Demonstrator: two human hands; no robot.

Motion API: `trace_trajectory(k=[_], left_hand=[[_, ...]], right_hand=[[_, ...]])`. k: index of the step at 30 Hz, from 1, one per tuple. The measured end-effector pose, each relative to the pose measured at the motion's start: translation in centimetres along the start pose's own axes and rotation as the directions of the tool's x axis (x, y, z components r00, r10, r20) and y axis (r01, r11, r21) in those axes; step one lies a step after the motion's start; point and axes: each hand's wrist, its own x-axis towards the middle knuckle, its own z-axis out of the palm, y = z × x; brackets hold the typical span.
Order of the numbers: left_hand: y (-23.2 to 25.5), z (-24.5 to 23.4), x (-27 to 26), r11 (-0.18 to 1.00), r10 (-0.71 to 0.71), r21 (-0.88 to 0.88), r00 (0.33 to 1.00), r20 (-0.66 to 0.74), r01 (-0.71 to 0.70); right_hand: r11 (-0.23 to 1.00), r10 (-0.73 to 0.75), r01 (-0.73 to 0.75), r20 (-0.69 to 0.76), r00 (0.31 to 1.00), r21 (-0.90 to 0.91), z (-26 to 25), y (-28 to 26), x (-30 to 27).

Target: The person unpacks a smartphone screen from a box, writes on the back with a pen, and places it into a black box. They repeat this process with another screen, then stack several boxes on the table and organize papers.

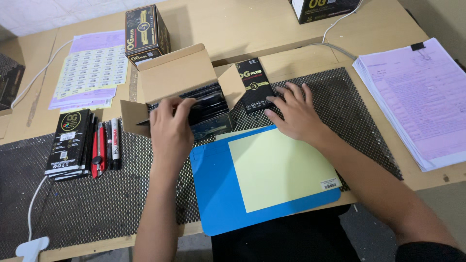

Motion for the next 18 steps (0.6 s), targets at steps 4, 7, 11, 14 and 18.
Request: trace_trajectory(k=[4, 7, 11, 14, 18], left_hand=[[1.6, -0.3, 0.4, 0.998, -0.066, 0.003, 0.989, 0.13, 0.066], [1.9, -0.4, 0.2, 0.997, -0.057, 0.057, 0.988, 0.141, 0.049], [2.3, 0.0, -0.1, 0.99, -0.107, 0.11, 0.974, 0.2, 0.086], [2.2, 0.6, -0.5, 0.984, -0.132, 0.145, 0.967, 0.218, 0.101], [2.5, 1.1, -0.8, 0.974, -0.155, 0.195, 0.97, 0.189, 0.118]], right_hand=[[0.999, 0.034, -0.034, -0.017, 0.999, 0.008, 1.8, 0.7, 0.6], [0.995, 0.104, -0.104, -0.043, 0.994, 0.007, 2.9, 1.4, 1.1], [0.975, 0.22, -0.22, 0.022, 0.975, 0.018, 1.7, 1.0, 1.4], [0.969, 0.247, -0.248, 0.067, 0.967, 0.013, 1.2, 0.5, 1.7], [0.961, 0.264, -0.267, 0.052, 0.963, 0.069, 1.5, 0.5, 1.9]])
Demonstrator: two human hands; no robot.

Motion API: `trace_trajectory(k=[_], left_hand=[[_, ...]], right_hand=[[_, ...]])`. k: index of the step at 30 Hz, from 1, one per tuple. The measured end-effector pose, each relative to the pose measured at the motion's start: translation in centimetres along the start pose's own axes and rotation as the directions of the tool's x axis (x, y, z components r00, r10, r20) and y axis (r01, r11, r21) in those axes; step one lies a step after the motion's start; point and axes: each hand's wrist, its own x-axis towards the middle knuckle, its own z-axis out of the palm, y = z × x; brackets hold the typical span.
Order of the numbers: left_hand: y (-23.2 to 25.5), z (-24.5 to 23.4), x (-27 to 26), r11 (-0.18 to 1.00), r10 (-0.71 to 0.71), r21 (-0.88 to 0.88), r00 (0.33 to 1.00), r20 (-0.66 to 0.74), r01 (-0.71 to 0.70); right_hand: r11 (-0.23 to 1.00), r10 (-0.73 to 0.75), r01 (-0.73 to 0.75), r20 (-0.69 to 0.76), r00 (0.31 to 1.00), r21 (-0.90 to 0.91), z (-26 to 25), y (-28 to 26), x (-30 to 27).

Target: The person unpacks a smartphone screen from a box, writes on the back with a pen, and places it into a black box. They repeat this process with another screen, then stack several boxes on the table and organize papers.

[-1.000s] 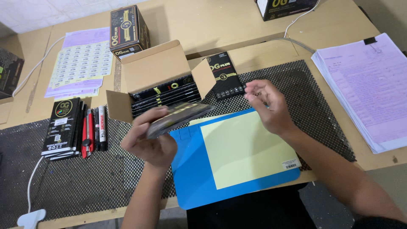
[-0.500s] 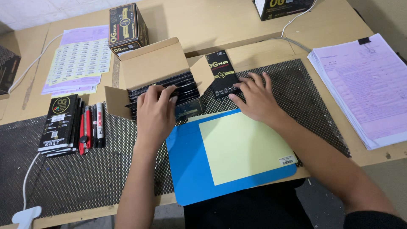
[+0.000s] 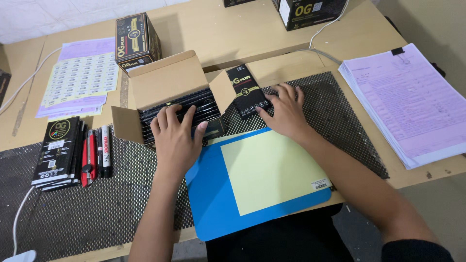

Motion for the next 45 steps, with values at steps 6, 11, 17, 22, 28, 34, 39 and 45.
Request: trace_trajectory(k=[6, 11, 17, 22, 28, 34, 39, 45], left_hand=[[0.4, 0.2, -0.1, 0.996, -0.039, -0.075, 0.998, 0.04, 0.042], [1.0, -0.4, 0.1, 0.983, -0.046, -0.18, 0.999, -0.027, 0.04], [2.9, -1.2, 0.4, 0.91, -0.047, -0.414, 0.984, -0.17, -0.028], [5.0, -1.7, 0.0, 0.794, -0.011, -0.594, 0.975, -0.224, -0.127], [7.7, 0.3, -1.6, 0.121, -0.115, -0.981, 0.979, -0.167, -0.153], [7.9, -1.8, -1.6, 0.311, -0.065, -0.947, 0.992, -0.106, -0.081], [7.1, -2.3, -1.0, 0.788, 0.108, -0.599, 0.99, -0.091, -0.141], [7.7, -1.9, -1.3, 0.879, 0.214, -0.44, 0.977, 0.023, -0.182]], right_hand=[[0.937, 0.132, -0.124, -0.001, 0.991, 0.327, 2.1, 3.2, 0.9], [0.769, 0.149, 0.014, -0.2, 0.968, 0.639, 0.2, 0.5, -0.2], [0.441, 0.249, 0.177, -0.309, 0.918, 0.88, -0.8, 0.8, -1.6], [0.538, 0.115, 0.411, -0.547, 0.83, 0.736, -1.5, -0.7, -4.3], [0.563, -0.511, 0.795, -0.662, 0.549, 0.224, -2.9, -7.5, -7.0], [0.406, -0.711, 0.877, -0.513, 0.481, 0.258, -3.7, -6.6, -7.4], [0.294, -0.402, 0.782, -0.671, 0.623, 0.549, -1.6, -1.3, -6.1], [0.528, -0.47, 0.611, -0.396, 0.789, 0.59, -7.4, -1.3, -4.1]])
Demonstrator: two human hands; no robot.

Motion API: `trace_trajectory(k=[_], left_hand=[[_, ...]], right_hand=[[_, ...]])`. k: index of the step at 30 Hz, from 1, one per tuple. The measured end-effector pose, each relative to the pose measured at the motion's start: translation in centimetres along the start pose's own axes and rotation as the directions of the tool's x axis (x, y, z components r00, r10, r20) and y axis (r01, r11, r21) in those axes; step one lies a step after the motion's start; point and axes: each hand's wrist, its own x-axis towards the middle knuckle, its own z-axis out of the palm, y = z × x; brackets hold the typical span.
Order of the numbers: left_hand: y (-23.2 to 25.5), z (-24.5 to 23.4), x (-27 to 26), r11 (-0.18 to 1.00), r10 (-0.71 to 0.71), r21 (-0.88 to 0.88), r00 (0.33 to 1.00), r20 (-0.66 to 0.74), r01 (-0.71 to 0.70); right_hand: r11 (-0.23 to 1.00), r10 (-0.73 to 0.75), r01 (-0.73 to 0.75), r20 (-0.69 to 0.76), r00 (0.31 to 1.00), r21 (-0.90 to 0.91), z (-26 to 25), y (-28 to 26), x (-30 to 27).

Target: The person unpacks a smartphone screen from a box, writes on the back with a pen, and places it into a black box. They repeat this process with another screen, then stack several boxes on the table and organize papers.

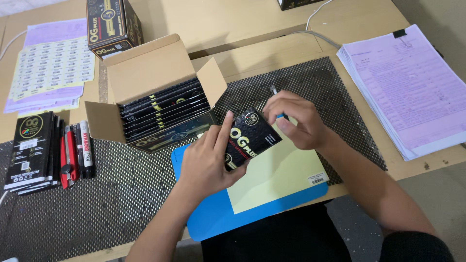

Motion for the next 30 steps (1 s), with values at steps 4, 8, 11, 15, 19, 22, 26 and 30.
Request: trace_trajectory(k=[4, 8, 11, 15, 19, 22, 26, 30], left_hand=[[-0.3, 0.0, 0.0, 1.0, 0.004, 0.019, 1.0, -0.007, -0.004], [-0.7, 0.4, -0.2, 0.994, 0.076, 0.082, 0.997, 0.022, -0.078], [-0.7, 0.8, -0.3, 0.988, 0.107, 0.105, 0.992, 0.067, -0.114], [-0.3, 0.2, 0.1, 0.998, 0.036, 0.051, 0.998, 0.049, -0.039], [-0.9, -0.1, -0.1, 0.998, 0.008, 0.058, 0.995, 0.098, -0.013], [-1.0, 0.0, -0.3, 0.995, 0.015, 0.091, 0.966, 0.258, -0.039], [-1.3, 1.1, -1.1, 0.987, 0.081, 0.103, 0.929, 0.361, -0.126], [0.2, 0.0, 0.0, 0.951, 0.038, -0.299, 0.926, 0.376, 0.082]], right_hand=[[0.999, 0.031, -0.032, 0.086, 0.996, 0.016, -0.8, 0.1, 0.7], [0.987, 0.131, -0.15, 0.278, 0.952, 0.049, -1.9, -0.8, 1.4], [0.963, 0.225, -0.263, 0.348, 0.91, 0.065, -2.2, -0.9, 1.7], [0.87, 0.469, -0.477, 0.085, 0.879, 0.122, -1.9, 0.9, 0.4], [0.802, 0.596, -0.537, -0.308, 0.741, 0.262, -3.2, 3.8, -0.7], [0.728, 0.675, -0.332, -0.54, 0.503, 0.6, -4.1, 3.7, 0.4], [0.735, 0.674, -0.258, -0.64, 0.368, 0.627, -4.4, 2.8, 0.9], [0.778, 0.61, -0.295, -0.554, 0.566, 0.555, -3.0, 5.6, -1.6]])
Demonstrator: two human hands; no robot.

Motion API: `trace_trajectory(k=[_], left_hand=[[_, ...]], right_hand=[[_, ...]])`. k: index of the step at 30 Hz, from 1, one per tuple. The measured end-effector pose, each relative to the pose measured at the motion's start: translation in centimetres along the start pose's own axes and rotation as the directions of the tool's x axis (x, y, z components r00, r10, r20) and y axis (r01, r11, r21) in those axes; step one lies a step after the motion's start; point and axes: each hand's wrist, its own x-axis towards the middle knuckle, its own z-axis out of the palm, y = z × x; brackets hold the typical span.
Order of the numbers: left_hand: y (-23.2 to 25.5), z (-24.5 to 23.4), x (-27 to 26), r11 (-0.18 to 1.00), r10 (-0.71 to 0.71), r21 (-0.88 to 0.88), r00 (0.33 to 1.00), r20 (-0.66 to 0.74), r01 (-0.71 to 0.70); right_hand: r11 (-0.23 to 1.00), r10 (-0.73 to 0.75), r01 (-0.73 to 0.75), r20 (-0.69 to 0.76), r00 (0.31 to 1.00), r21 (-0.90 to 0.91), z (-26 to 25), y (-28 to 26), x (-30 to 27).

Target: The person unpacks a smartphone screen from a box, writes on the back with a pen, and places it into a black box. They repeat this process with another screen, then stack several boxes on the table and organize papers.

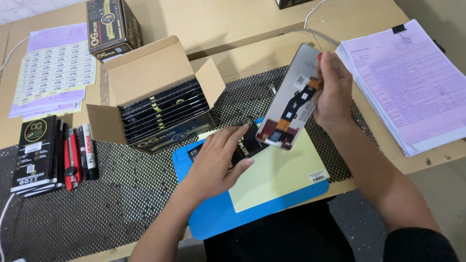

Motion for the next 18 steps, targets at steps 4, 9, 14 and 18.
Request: trace_trajectory(k=[4, 9, 14, 18], left_hand=[[2.7, -0.2, 0.1, 0.857, -0.112, -0.505, 0.994, 0.006, 0.1], [3.8, 1.2, 0.3, 0.609, -0.189, -0.793, 0.975, -0.114, 0.025], [3.1, 1.2, 0.3, 0.621, -0.241, -0.783, 0.954, -0.18, 0.009], [3.1, 1.1, 0.4, 0.725, -0.191, -0.686, 0.939, -0.285, -0.061]], right_hand=[[0.999, 0.039, -0.039, 0.105, 0.994, -0.006, 2.2, -0.5, -3.2], [0.965, 0.103, -0.049, 0.201, 0.974, -0.257, 4.2, -3.0, -4.8], [0.795, -0.294, 0.518, 0.547, 0.784, -0.315, 4.0, -4.3, -4.1], [0.531, -0.407, 0.745, 0.649, 0.642, -0.404, 5.2, -5.1, -5.3]])
